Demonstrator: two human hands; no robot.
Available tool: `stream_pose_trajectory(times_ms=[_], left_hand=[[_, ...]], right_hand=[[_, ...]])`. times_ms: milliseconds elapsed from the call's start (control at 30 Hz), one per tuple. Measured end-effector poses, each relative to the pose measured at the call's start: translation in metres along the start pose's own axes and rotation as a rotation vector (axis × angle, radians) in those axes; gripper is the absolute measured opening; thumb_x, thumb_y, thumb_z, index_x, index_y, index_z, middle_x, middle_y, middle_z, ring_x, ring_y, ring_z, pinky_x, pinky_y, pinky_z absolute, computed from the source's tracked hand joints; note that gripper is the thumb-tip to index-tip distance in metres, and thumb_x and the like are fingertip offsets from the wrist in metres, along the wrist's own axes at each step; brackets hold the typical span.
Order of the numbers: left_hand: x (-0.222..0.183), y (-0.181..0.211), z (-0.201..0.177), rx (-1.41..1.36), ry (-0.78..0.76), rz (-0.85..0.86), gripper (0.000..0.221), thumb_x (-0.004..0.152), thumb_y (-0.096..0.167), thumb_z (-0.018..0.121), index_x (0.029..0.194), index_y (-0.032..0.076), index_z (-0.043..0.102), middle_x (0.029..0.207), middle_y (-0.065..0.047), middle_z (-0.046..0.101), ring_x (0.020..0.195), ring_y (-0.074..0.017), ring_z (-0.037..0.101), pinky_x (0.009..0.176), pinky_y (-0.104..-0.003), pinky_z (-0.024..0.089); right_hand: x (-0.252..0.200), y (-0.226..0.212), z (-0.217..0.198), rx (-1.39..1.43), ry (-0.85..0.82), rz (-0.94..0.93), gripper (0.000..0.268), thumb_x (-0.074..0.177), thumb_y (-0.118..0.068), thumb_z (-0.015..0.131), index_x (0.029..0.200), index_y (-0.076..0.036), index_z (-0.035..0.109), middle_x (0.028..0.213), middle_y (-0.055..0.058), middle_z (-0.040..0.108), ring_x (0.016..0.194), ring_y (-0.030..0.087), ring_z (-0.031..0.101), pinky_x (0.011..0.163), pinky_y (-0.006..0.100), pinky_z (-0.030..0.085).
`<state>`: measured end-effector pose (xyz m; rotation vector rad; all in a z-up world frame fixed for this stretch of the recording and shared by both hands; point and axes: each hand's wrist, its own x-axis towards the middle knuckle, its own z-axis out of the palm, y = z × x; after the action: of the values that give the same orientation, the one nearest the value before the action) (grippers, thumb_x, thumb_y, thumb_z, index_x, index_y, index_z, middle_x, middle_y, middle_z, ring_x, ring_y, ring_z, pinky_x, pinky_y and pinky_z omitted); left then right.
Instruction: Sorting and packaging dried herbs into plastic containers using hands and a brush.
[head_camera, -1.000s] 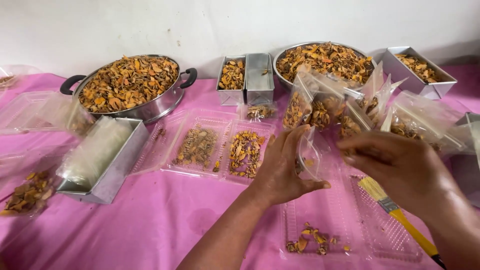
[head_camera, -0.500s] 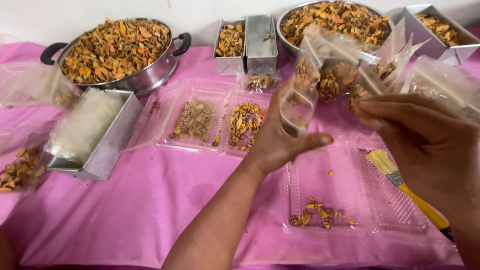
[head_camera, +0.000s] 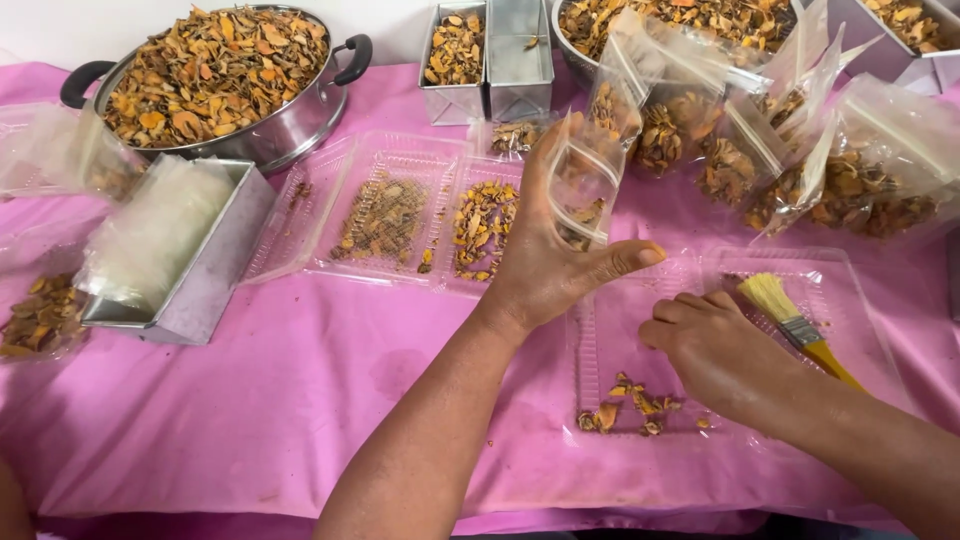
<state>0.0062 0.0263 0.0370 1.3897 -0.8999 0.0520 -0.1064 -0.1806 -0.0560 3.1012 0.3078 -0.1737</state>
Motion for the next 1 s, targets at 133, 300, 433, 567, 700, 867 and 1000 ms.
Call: stream_pose_trajectory(times_ms=[133,300,433,567,700,867,1000], left_hand=[[-0.001,-0.009,0.000,0.036,0.005,0.056,0.113,0.072,0.053,0.082,0.160,0.016,0.021,0.169,-0.017,0.027,0.155,-0.0324,0.035,0.129,-0.049,0.035],[-0.001,-0.021,0.003,0.082,0.007,0.126,0.115,0.074,0.048,0.084,0.161,0.014,0.017,0.170,-0.017,0.025,0.160,-0.0331,0.030,0.135,-0.050,0.028],[-0.002,-0.020,0.003,0.059,0.006,0.115,0.115,0.073,0.050,0.083,0.161,0.015,0.018,0.169,-0.017,0.025,0.157,-0.0309,0.032,0.133,-0.048,0.031],[-0.003,-0.026,0.004,0.057,-0.003,0.124,0.113,0.076,0.046,0.084,0.162,0.017,0.016,0.171,-0.017,0.023,0.160,-0.0330,0.028,0.134,-0.050,0.031],[-0.003,-0.025,0.005,0.095,0.010,0.142,0.113,0.075,0.050,0.083,0.162,0.015,0.018,0.168,-0.017,0.027,0.158,-0.0316,0.032,0.133,-0.048,0.031],[-0.003,-0.025,0.006,0.063,0.013,0.137,0.113,0.074,0.048,0.085,0.161,0.014,0.020,0.167,-0.015,0.029,0.154,-0.0288,0.037,0.132,-0.045,0.034],[-0.004,-0.030,0.007,0.080,0.023,0.163,0.114,0.075,0.046,0.086,0.161,0.015,0.019,0.166,-0.014,0.031,0.148,-0.0266,0.042,0.129,-0.044,0.039]], right_hand=[[-0.013,-0.008,-0.039,0.365,-0.012,-0.021,0.018,0.095,-0.019,0.061,0.091,-0.023,0.078,0.095,-0.009,0.077,0.094,0.012,0.071,0.095,0.036,0.042],[-0.041,0.001,-0.067,0.028,-0.288,-0.122,0.046,0.074,0.008,0.062,0.077,-0.036,0.079,0.077,-0.022,0.070,0.092,0.007,0.057,0.103,0.032,0.033],[-0.058,-0.002,-0.042,0.049,-0.256,-0.333,0.036,0.068,0.002,0.058,0.070,-0.032,0.069,0.076,-0.016,0.062,0.085,0.014,0.050,0.096,0.038,0.032],[-0.055,-0.004,-0.040,0.139,-0.204,-0.354,0.079,0.062,0.017,0.055,0.114,-0.037,0.078,0.091,-0.012,0.067,0.092,0.019,0.055,0.097,0.040,0.031],[-0.057,0.001,-0.042,0.138,-0.261,-0.268,0.053,0.069,0.014,0.055,0.084,-0.032,0.075,0.087,-0.016,0.069,0.095,0.014,0.054,0.104,0.036,0.033],[-0.055,-0.001,-0.031,0.105,-0.119,-0.411,0.054,0.065,0.007,0.057,0.102,-0.029,0.072,0.092,-0.009,0.067,0.092,0.021,0.055,0.092,0.041,0.036],[-0.055,0.000,-0.031,0.110,-0.015,-0.405,0.063,0.068,0.016,0.058,0.114,-0.022,0.076,0.106,-0.005,0.074,0.100,0.024,0.059,0.100,0.045,0.036]])
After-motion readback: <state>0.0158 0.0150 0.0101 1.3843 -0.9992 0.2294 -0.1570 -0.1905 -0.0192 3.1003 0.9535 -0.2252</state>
